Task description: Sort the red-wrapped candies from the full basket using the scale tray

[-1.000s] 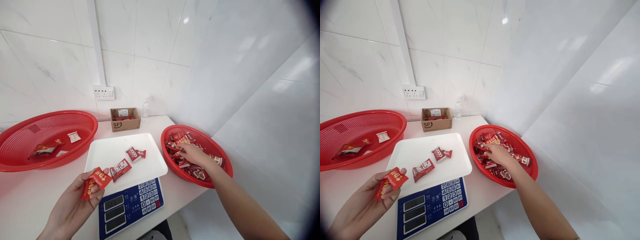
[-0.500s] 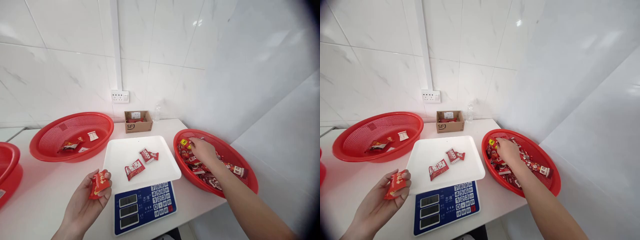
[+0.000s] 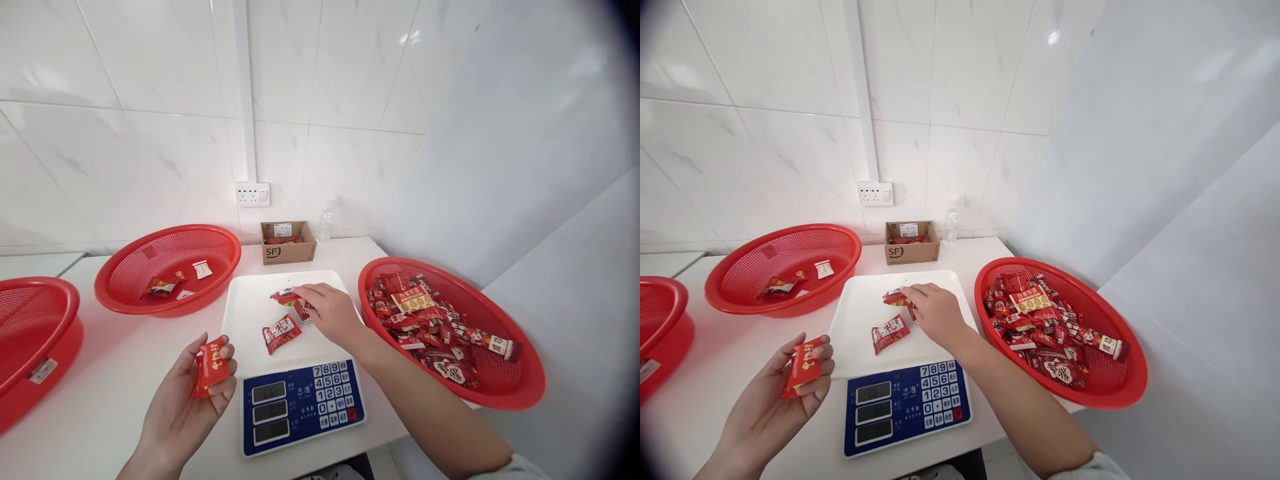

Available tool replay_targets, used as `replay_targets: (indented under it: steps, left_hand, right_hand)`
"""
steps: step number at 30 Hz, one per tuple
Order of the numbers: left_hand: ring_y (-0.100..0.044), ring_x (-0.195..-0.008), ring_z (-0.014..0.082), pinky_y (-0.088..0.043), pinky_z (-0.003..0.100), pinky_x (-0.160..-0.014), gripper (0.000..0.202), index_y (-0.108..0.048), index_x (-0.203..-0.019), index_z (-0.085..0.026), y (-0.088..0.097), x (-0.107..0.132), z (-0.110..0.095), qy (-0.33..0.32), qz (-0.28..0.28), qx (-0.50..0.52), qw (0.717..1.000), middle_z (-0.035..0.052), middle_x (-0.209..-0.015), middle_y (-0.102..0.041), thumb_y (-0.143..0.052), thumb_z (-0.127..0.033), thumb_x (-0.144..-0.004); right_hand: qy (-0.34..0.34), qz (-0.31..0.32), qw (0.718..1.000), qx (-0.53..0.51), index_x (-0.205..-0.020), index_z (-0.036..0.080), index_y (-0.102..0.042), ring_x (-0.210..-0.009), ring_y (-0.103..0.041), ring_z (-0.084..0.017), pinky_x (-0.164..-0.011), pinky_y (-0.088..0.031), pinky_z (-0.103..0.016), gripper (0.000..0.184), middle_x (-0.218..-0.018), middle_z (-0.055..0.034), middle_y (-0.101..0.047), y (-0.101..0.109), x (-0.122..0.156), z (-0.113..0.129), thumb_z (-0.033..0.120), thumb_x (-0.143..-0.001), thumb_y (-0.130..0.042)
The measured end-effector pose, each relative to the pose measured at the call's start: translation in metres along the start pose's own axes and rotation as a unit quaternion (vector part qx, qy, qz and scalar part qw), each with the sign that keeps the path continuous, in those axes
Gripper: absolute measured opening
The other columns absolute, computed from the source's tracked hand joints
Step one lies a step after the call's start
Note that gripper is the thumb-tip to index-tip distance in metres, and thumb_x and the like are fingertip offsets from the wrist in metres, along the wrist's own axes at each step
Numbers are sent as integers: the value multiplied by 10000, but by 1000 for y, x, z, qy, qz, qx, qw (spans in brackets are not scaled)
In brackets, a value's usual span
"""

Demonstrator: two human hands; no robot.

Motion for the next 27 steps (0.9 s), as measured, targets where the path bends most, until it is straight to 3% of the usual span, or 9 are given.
replay_targets:
  steps: [4, 8, 13, 17, 22, 27]
  left_hand:
    - [-458, -486, 67, -373, 169, -369, 117, -529, -862, -129, 5, 4, -6, -23, -16, -1, 1000, 11, -687, -484, -420, -166, -881]
    - [-441, -475, 60, -374, 168, -371, 121, -529, -849, -129, 3, 3, -4, -15, -9, -7, 1000, 3, -677, -473, -421, -171, -883]
    - [-435, -473, 58, -369, 171, -375, 114, -529, -843, -128, -1, -2, 2, 6, 3, -8, 1000, -4, -669, -461, -434, -181, -879]
    - [-435, -481, 58, -367, 172, -381, 101, -532, -843, -132, 1, -2, 3, 8, 4, -11, 1000, -8, -671, -460, -451, -184, -873]
    - [-445, -495, 62, -370, 175, -387, 100, -535, -850, -128, 5, 2, 1, 3, -9, -7, 1000, -3, -677, -463, -453, -181, -872]
    - [-434, -486, 61, -374, 178, -385, 109, -539, -851, -123, 6, 3, 1, 1, -11, -5, 1000, -2, -670, -459, -446, -175, -873]
  right_hand:
    - [-32, 82, 996, -12, -1312, 238, -474, -1106, -523, -213, -837, -479, -360, 535, -1234, -33, -605, -6, 4, -6, 50, -811, -456]
    - [-75, 86, 993, -16, -1128, 210, -601, -1053, -535, -216, -824, -468, -358, 393, -1093, -49, -661, 1, 12, -11, 40, -798, -469]
    - [30, 98, 993, -54, -986, 219, -645, -943, -543, -193, -807, -460, -329, 179, -967, -41, -655, 0, 22, 14, 170, -841, -551]
    - [82, 130, 988, -2, -1027, 198, -639, -899, -537, -202, -770, -456, -325, 260, -958, -58, -626, -16, 25, 25, 93, -806, -552]
    - [62, 114, 990, 51, -857, 175, -634, -828, -513, -205, -689, -444, -316, 206, -892, -67, -605, -29, 22, 19, 45, -786, -492]
    - [40, 70, 995, -52, -829, 199, -598, -827, -527, -174, -695, -443, -287, 223, -886, -51, -591, -2, 31, 21, 32, -786, -455]
Point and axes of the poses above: each hand's wrist, its own x-axis away from the middle knuckle, its own y-axis out of the back of the hand, z = x × y, the point moved 2 cm from there along -x, towards the middle knuckle
